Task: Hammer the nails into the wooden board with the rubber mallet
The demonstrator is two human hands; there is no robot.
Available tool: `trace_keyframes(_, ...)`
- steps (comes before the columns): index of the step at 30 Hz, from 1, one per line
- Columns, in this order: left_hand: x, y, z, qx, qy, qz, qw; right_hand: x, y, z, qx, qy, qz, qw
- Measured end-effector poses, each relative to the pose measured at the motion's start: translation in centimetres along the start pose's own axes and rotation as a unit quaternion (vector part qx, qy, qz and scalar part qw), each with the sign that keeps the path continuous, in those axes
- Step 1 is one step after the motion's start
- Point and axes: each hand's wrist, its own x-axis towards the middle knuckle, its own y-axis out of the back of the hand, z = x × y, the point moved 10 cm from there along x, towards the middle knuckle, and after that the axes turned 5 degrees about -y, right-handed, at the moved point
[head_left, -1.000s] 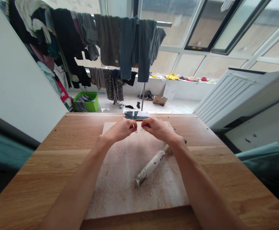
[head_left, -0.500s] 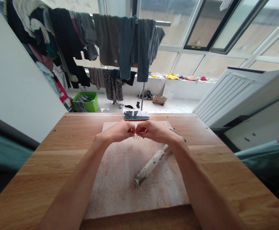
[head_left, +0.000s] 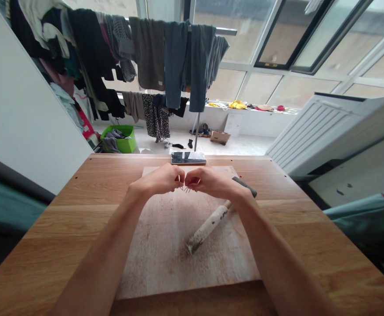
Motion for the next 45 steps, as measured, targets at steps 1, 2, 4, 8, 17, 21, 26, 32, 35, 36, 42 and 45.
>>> trace_keyframes(1, 0.0, 0.0, 0.0, 0.001, 0.001, 0.0, 1.0, 0.0, 0.0, 0.1, -0.001, -0.003, 0.001, 1.0)
trace_keyframes(2, 0.0, 0.0, 0.0, 0.002, 0.002, 0.0, 1.0, 0.0, 0.0, 0.2, -0.002, -0.007, 0.001, 1.0)
trace_keyframes(4, 0.0, 0.0, 0.0, 0.003, 0.002, -0.002, 1.0, 0.1, -0.1, 0.3, 0.001, -0.012, 0.0, 1.0)
trace_keyframes(8, 0.1, -0.3, 0.1, -0.011, 0.002, -0.014, 1.0, 0.0, 0.0, -0.2, 0.005, 0.005, 0.0, 1.0)
trace_keyframes(17, 0.3, -0.7, 0.0, -0.023, -0.014, -0.029, 0.999, -0.2, 0.1, -1.1, 0.012, 0.028, -0.01, 0.999)
trace_keyframes(21, 0.4, -0.7, -0.4, -0.006, -0.006, -0.025, 1.0, -0.3, 0.1, -0.5, 0.02, 0.006, -0.02, 1.0)
trace_keyframes(26, 0.3, -0.7, -0.3, -0.006, 0.002, -0.028, 1.0, -0.6, 0.2, -0.4, 0.02, -0.008, -0.026, 0.999)
trace_keyframes(32, 0.4, -1.2, 0.8, -0.059, -0.019, -0.043, 0.997, -0.6, -0.3, -1.4, 0.06, 0.008, -0.05, 0.997)
trace_keyframes(35, 0.5, -1.5, 0.8, -0.093, -0.027, -0.051, 0.994, -0.8, -0.3, -1.4, 0.086, -0.009, -0.065, 0.994)
trace_keyframes(36, 0.5, -1.5, 0.6, -0.101, -0.027, -0.051, 0.993, -0.9, -0.3, -1.4, 0.093, -0.016, -0.068, 0.993)
trace_keyframes(42, 0.3, -1.6, 0.2, -0.134, -0.007, -0.066, 0.989, -0.9, 0.2, -1.4, 0.085, -0.021, -0.059, 0.994)
trace_keyframes(45, -0.1, -1.2, 0.6, -0.13, -0.002, -0.064, 0.989, -0.9, 0.0, -1.3, 0.082, -0.02, -0.062, 0.995)
